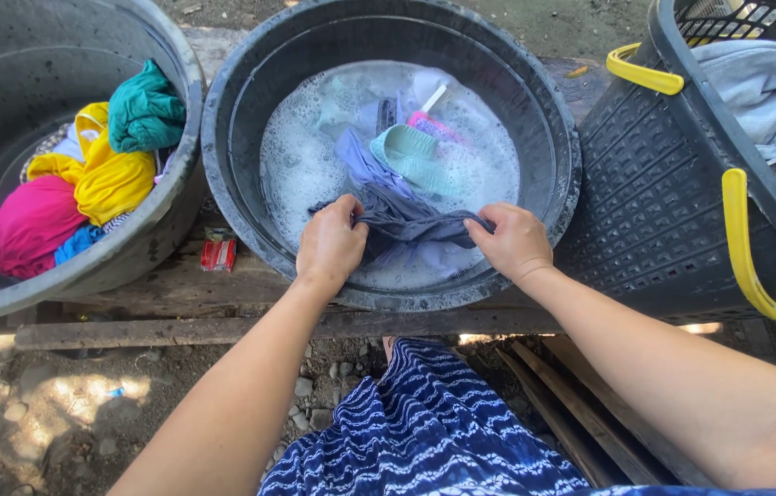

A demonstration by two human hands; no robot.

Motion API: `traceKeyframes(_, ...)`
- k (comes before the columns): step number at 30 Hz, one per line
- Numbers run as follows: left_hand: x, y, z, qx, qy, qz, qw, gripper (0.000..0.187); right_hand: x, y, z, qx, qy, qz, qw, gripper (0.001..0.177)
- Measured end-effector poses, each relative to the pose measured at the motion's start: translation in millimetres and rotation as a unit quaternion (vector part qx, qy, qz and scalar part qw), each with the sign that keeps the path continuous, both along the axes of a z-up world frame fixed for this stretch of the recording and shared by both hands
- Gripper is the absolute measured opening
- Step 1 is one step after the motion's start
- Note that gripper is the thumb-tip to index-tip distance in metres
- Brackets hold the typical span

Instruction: Hand-washing several pieces of clothing in a plastic basin filled with soapy water.

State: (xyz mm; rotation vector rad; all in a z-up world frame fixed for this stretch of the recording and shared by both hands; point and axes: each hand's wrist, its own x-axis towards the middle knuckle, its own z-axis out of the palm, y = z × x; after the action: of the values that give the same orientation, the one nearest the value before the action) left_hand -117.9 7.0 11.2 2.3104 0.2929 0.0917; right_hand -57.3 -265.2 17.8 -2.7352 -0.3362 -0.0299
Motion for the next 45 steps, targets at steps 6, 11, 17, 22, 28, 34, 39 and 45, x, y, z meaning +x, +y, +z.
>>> traceKeyframes(6,0.4,-0.8,-0.1,0.0,-0.004,0.003,1.0,0.023,-1.0,-1.4,0.9,0.012,-0.012,-0.003,1.0,0.03)
traceKeyframes(11,1.5,-0.2,4.3,-0.013,-0.006,0.006,1.0,0.022,1.0,-4.5,-2.6,0.025,-0.023,-0.002,0.999,0.03)
traceKeyframes(17,2.7,-0.1,-0.1,-0.027,-0.034,0.014,0.999,0.021,1.2,-6.7,-5.6,0.033,-0.031,-0.006,0.999,0.03)
traceKeyframes(22,5.2,-0.5,-0.8,-0.027,-0.038,0.022,0.999,0.02,2.5,-8.9,-6.8,0.033,-0.039,-0.003,0.999,0.031)
traceKeyframes(28,7.9,-2.6,-2.8,-0.031,-0.052,0.024,0.998,0.019,1.6,-8.3,-5.3,0.044,-0.038,0.0,0.998,0.031)
traceKeyframes(34,19.9,-7.4,-16.4,-0.056,-0.06,0.04,0.996,0.019,0.5,-2.6,1.1,0.017,-0.017,-0.002,1.0,0.03)
traceKeyframes(39,38.7,-22.5,-34.1,-0.048,-0.086,0.01,0.995,0.018,0.5,-4.9,0.0,0.044,-0.023,-0.011,0.999,0.03)
traceKeyframes(45,40.9,-25.8,-43.0,-0.034,-0.047,-0.038,0.998,0.022,-0.6,-3.1,3.4,0.033,0.001,-0.03,0.999,0.029)
